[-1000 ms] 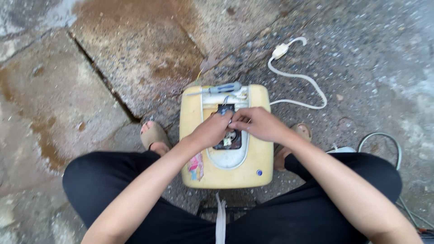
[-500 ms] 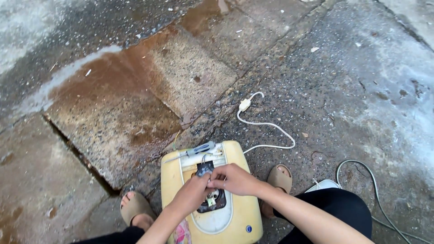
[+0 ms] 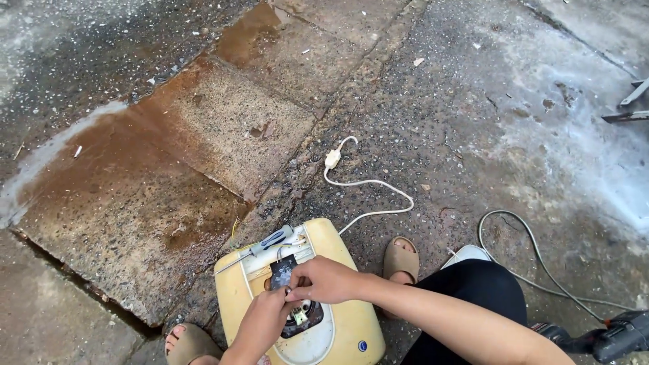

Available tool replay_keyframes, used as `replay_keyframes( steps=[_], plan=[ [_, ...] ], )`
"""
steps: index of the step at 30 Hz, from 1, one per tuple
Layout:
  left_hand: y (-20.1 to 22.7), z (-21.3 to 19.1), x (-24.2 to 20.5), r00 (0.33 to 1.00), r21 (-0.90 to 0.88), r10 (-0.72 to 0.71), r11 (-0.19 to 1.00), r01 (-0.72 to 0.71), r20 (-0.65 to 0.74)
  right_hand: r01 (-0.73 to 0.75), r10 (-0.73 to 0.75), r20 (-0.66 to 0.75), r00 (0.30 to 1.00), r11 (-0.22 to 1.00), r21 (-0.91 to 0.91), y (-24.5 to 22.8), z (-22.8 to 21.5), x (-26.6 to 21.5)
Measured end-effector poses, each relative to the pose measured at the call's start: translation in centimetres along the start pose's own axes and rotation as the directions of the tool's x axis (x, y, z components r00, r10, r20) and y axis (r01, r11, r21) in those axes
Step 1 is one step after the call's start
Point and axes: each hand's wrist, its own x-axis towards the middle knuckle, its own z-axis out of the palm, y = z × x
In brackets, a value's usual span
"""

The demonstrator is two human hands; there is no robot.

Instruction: The person is unscrewing a heating element and disconnecting wires from a small yellow appliance.

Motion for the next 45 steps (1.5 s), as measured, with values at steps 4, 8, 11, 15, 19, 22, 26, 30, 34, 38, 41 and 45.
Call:
replay_keyframes(
  steps=[4, 8, 11, 15, 19, 22, 26, 30, 34, 38, 41, 45],
  plan=[
    [0.6, 0.2, 0.0, 1.0, 0.018, -0.02, 1.0, 0.02, -0.004, -0.012, 0.012, -0.001, 1.0, 1.0, 0.026, 0.1, -0.2, -0.1],
    [0.7, 0.4, -0.2, 0.998, 0.05, -0.066, 0.997, 0.066, -0.011, -0.009, 0.009, -0.001, 1.0, 1.0, 0.03, 0.2, -0.1, -0.3],
    [0.6, 0.3, 0.1, 0.998, 0.075, -0.065, 0.995, 0.066, -0.01, 0.019, -0.019, 0.005, 1.0, 1.0, 0.017, -0.4, -0.6, -0.6],
    [1.7, -1.4, -0.2, 0.997, -0.048, 0.046, 0.998, -0.048, -0.054, 0.159, -0.159, -0.021, 0.987, 0.961, 0.226, 1.6, -0.6, 0.6],
    [3.7, -3.4, -2.1, 0.993, -0.061, 0.078, 0.995, -0.083, -0.086, 0.163, -0.176, 0.027, 0.984, 0.95, 0.265, -0.7, -0.4, -0.5],
    [3.8, -4.1, -1.8, 0.99, -0.101, 0.089, 0.99, -0.1, -0.11, 0.038, -0.03, -0.046, 0.998, 0.982, 0.188, -3.6, -1.4, -1.5],
    [3.6, -3.2, -1.4, 0.992, -0.068, 0.084, 0.994, -0.09, -0.091, 0.021, -0.013, -0.059, 0.998, 0.989, 0.148, -3.1, -0.8, -1.9],
    [3.0, -2.3, -1.0, 0.993, -0.016, 0.087, 0.996, -0.088, -0.08, 0.009, -0.004, -0.046, 0.999, 0.995, 0.104, -1.6, -0.5, -1.5],
    [2.3, -2.2, -0.8, 0.993, -0.009, 0.09, 0.996, -0.091, -0.072, -0.012, 0.015, -0.031, 0.999, 0.996, 0.089, -2.6, -0.9, -1.8],
    [2.5, -2.3, -0.5, 0.995, -0.005, 0.091, 0.996, -0.092, -0.046, -0.004, 0.006, -0.028, 1.0, 0.996, 0.088, -2.8, -0.9, -1.8],
    [2.3, -1.9, -0.4, 0.994, -0.006, 0.097, 0.995, -0.097, -0.043, -0.009, 0.011, -0.025, 1.0, 0.997, 0.074, -2.7, -0.9, -1.7],
    [2.8, -2.2, -0.8, 0.994, -0.006, 0.093, 0.996, -0.094, -0.065, -0.001, 0.003, -0.025, 1.0, 0.998, 0.063, -2.7, -1.0, -1.7]
  ],
)
